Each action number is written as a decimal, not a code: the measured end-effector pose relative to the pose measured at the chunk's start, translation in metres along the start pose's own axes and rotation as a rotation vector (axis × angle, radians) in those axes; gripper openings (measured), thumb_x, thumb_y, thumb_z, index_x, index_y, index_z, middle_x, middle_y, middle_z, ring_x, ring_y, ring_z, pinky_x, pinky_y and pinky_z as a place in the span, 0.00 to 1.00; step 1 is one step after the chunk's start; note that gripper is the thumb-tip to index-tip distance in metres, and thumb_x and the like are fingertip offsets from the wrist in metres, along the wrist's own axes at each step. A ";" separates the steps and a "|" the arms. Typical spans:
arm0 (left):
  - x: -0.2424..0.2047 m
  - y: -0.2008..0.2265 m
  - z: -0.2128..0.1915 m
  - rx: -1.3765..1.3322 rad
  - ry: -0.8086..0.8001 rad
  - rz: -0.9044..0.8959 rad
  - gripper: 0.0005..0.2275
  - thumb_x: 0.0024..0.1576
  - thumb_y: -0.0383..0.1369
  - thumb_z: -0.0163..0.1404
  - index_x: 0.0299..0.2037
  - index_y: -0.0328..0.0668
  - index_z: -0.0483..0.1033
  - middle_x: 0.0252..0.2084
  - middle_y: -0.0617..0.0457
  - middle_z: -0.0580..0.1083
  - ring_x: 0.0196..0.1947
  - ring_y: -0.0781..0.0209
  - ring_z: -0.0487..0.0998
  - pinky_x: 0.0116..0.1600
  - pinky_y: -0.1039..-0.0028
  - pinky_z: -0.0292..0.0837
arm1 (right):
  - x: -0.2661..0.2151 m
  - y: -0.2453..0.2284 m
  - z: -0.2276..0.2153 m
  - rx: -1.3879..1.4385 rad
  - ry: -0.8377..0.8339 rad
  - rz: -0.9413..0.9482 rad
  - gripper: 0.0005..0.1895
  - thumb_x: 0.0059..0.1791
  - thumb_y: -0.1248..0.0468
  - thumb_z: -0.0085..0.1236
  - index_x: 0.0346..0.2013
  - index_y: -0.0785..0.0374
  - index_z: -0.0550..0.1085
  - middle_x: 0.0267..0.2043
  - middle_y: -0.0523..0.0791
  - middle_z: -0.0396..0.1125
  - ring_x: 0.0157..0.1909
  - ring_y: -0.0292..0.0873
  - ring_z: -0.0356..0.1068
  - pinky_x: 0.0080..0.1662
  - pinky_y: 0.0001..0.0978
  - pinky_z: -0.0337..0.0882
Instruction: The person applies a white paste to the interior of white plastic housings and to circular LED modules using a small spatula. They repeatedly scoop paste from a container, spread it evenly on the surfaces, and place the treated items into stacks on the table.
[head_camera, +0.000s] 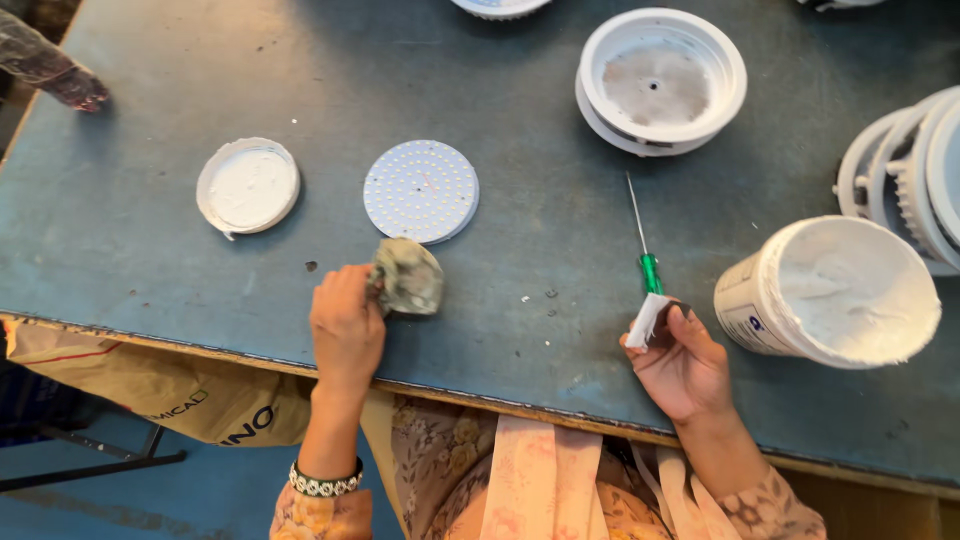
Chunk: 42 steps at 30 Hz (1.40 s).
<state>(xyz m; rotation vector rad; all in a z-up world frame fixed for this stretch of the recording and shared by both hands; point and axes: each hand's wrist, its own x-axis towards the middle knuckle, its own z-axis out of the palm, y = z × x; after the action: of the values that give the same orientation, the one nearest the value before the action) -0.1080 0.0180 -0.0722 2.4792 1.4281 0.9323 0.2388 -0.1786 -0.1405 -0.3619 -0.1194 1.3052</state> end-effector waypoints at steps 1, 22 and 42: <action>-0.003 -0.006 0.002 -0.019 0.024 -0.038 0.04 0.61 0.23 0.51 0.44 0.40 0.75 0.39 0.47 0.73 0.43 0.46 0.72 0.47 0.57 0.66 | -0.001 0.001 0.002 -0.006 -0.007 0.000 0.09 0.58 0.64 0.55 0.47 0.65 0.79 0.46 0.50 0.76 0.45 0.47 0.72 0.47 0.41 0.66; 0.003 0.124 0.015 0.031 -0.425 0.236 0.18 0.61 0.39 0.47 0.54 0.34 0.74 0.60 0.44 0.72 0.66 0.44 0.68 0.74 0.56 0.57 | 0.001 -0.002 0.013 0.070 0.059 -0.014 0.08 0.56 0.63 0.57 0.43 0.63 0.81 0.43 0.48 0.77 0.45 0.44 0.73 0.43 0.35 0.64; -0.035 0.029 -0.026 0.102 -0.101 0.191 0.17 0.57 0.28 0.49 0.57 0.34 0.75 0.60 0.41 0.74 0.66 0.40 0.71 0.71 0.52 0.60 | -0.005 -0.013 0.002 0.093 0.098 0.000 0.08 0.60 0.62 0.58 0.44 0.64 0.79 0.45 0.46 0.75 0.47 0.40 0.65 0.48 0.30 0.62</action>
<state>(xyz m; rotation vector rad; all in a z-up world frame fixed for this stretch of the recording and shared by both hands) -0.1136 -0.0314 -0.0554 2.7332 1.2554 0.7688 0.2490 -0.1858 -0.1333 -0.3459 0.0243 1.2858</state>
